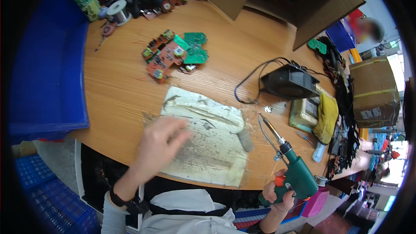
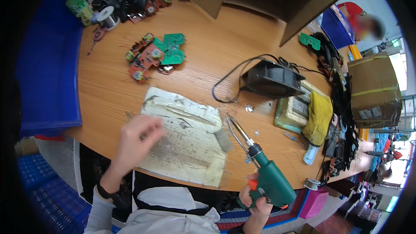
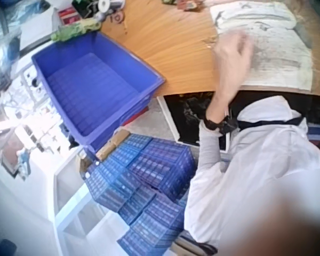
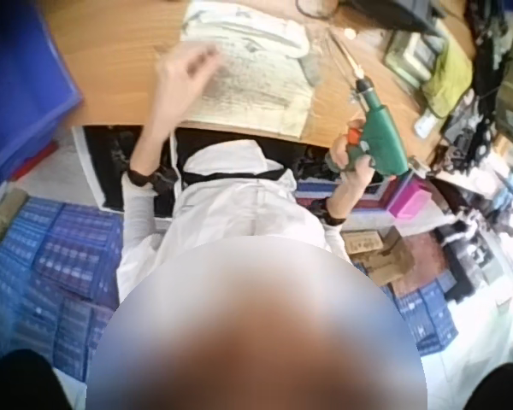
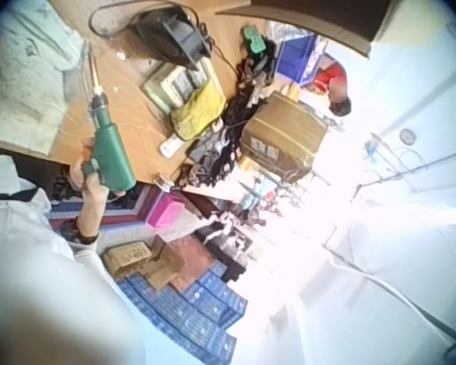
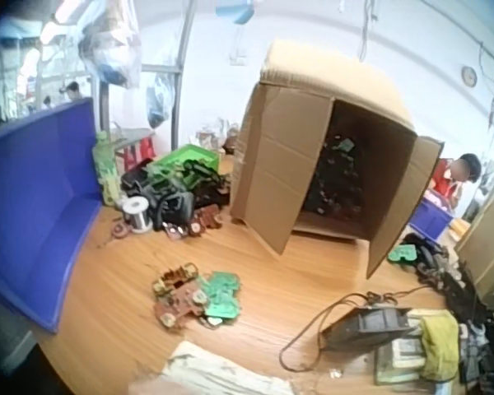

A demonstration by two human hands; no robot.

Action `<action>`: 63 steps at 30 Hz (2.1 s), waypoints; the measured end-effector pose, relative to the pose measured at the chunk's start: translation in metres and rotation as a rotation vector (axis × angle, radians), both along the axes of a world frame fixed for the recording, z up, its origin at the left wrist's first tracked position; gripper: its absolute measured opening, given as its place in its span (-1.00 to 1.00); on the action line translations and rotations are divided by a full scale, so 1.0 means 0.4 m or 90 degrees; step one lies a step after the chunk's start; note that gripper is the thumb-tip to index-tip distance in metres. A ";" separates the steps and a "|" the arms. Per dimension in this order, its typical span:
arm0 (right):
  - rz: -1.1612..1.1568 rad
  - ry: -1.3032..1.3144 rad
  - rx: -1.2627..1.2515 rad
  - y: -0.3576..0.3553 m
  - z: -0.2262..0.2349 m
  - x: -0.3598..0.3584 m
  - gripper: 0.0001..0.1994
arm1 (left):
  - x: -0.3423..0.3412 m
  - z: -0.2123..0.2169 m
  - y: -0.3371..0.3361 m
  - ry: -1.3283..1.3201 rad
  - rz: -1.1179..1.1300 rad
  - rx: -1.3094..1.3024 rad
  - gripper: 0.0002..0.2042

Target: The person is using a soldering iron to solder wires and components onto a game controller and other circuit boards.

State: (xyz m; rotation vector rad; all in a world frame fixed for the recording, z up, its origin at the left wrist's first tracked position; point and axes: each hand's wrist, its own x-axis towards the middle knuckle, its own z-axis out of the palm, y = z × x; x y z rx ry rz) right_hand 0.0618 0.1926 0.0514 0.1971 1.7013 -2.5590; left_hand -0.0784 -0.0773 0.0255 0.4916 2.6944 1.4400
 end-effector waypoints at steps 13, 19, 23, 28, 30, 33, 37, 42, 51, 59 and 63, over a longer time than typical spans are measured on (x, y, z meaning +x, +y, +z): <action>-0.026 -0.006 -0.070 -0.033 -0.042 0.002 -0.43 | -0.270 0.068 -0.142 0.113 0.030 -0.194 -0.48; -0.036 -0.044 -0.175 -0.020 -0.079 0.029 -0.50 | -0.525 0.134 -0.174 0.296 0.175 -0.270 -0.35; -0.009 -0.059 -0.195 -0.049 -0.028 0.021 -0.49 | -0.727 0.072 -0.181 0.363 0.109 -0.497 -0.21; -0.032 -0.068 -0.242 -0.048 -0.044 0.053 -0.51 | -0.774 0.091 -0.212 0.384 0.010 -0.376 -0.38; -0.042 -0.080 -0.237 -0.039 -0.065 0.048 -0.52 | -0.747 0.123 -0.210 0.443 -0.003 -0.381 -0.42; -0.034 -0.073 -0.212 -0.040 -0.056 0.024 -0.52 | -0.771 0.069 -0.212 0.391 0.054 -0.350 -0.45; -0.021 0.036 -0.230 -0.047 -0.043 0.009 -0.54 | -0.756 0.086 -0.187 0.357 0.115 -0.245 -0.52; -0.042 0.049 -0.265 -0.023 -0.047 0.030 -0.56 | -0.877 0.110 -0.197 0.344 0.246 -0.283 -0.60; -0.149 -0.035 -0.252 -0.039 -0.045 0.026 -0.57 | -1.123 0.064 -0.234 0.250 0.207 -0.290 -0.61; -0.129 -0.042 -0.245 -0.019 -0.059 0.021 -0.55 | -1.031 0.231 -0.171 0.474 0.277 -0.498 -0.87; -0.150 -0.038 -0.242 -0.034 -0.052 0.020 -0.55 | -0.959 0.341 -0.168 0.513 0.311 -0.456 -0.82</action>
